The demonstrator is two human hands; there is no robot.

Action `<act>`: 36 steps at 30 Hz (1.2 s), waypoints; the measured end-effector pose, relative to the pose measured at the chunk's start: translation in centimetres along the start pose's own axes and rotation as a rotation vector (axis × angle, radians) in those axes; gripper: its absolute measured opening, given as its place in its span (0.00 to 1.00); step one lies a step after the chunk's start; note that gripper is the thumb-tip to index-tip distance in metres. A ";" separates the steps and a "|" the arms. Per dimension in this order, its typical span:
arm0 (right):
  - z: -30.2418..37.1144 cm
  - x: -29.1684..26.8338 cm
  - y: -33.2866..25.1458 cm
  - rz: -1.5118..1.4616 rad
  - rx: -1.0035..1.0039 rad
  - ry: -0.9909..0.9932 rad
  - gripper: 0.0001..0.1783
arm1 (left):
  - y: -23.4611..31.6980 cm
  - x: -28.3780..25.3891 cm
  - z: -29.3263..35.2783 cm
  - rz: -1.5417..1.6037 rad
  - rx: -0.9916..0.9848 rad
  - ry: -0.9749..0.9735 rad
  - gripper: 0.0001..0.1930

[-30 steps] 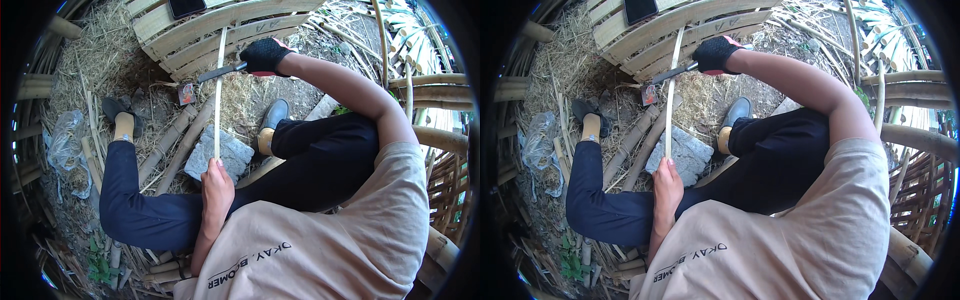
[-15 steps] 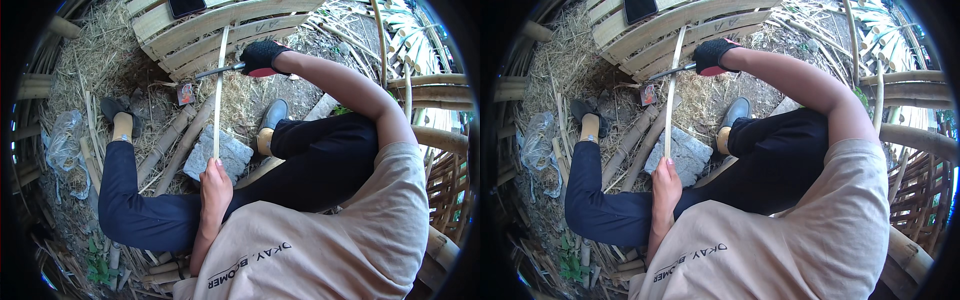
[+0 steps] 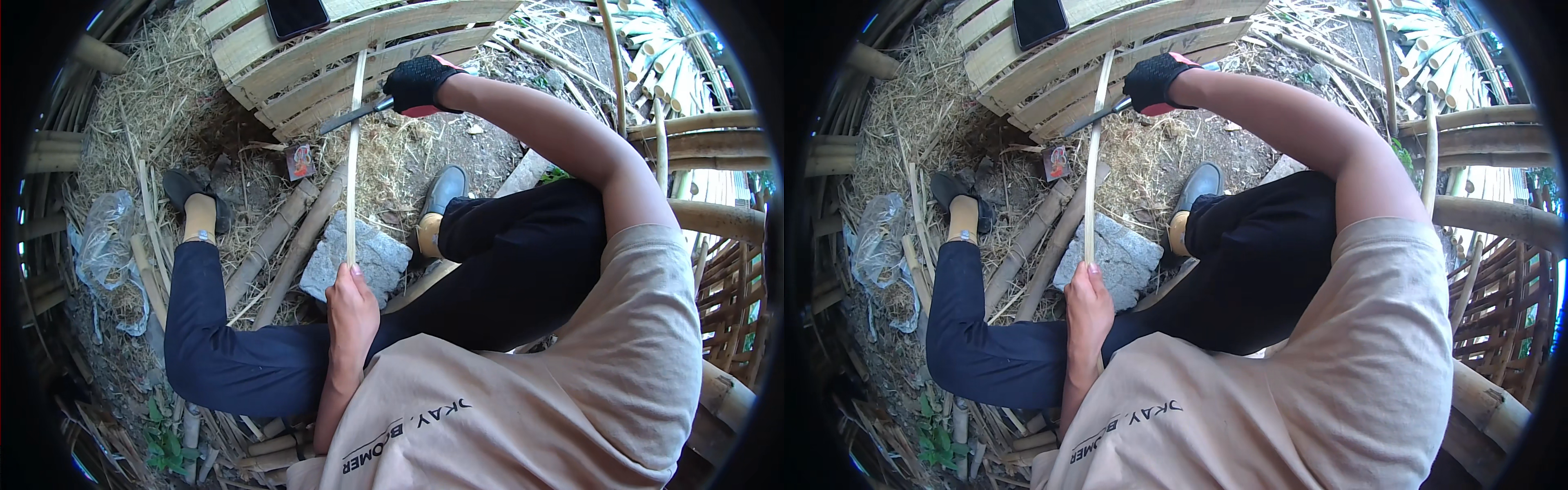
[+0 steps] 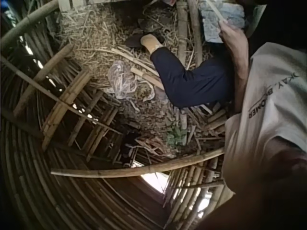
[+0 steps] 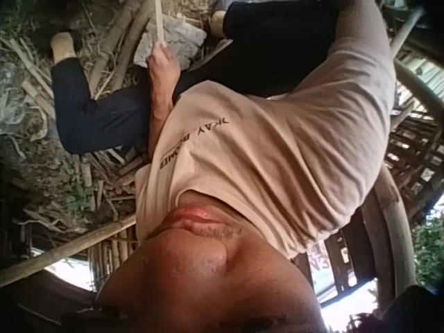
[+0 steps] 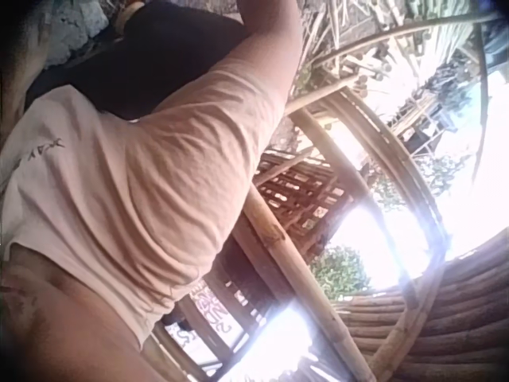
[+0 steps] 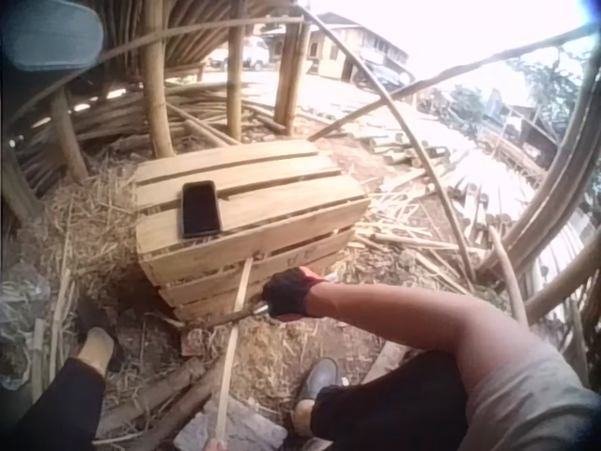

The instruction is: The person shaves a thin bamboo stick using a metal blade while sitting in an outdoor area.

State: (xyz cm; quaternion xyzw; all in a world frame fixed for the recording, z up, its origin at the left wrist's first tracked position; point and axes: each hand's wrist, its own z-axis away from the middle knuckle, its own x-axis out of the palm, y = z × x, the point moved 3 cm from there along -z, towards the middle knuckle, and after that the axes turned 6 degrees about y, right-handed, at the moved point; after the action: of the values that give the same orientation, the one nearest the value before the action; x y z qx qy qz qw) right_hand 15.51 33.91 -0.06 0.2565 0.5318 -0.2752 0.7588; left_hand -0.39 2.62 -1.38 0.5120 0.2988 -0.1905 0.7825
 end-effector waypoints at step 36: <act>0.0 -0.9 2.5 -0.004 0.075 0.056 0.18 | 0.2 0.3 0.0 -0.005 -0.022 -0.007 0.16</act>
State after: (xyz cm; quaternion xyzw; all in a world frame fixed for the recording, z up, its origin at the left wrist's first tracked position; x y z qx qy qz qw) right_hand 17.04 35.81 1.00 0.2913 0.5424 -0.2891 0.7330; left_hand -0.01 2.71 -1.42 0.5020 0.2993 -0.1908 0.7887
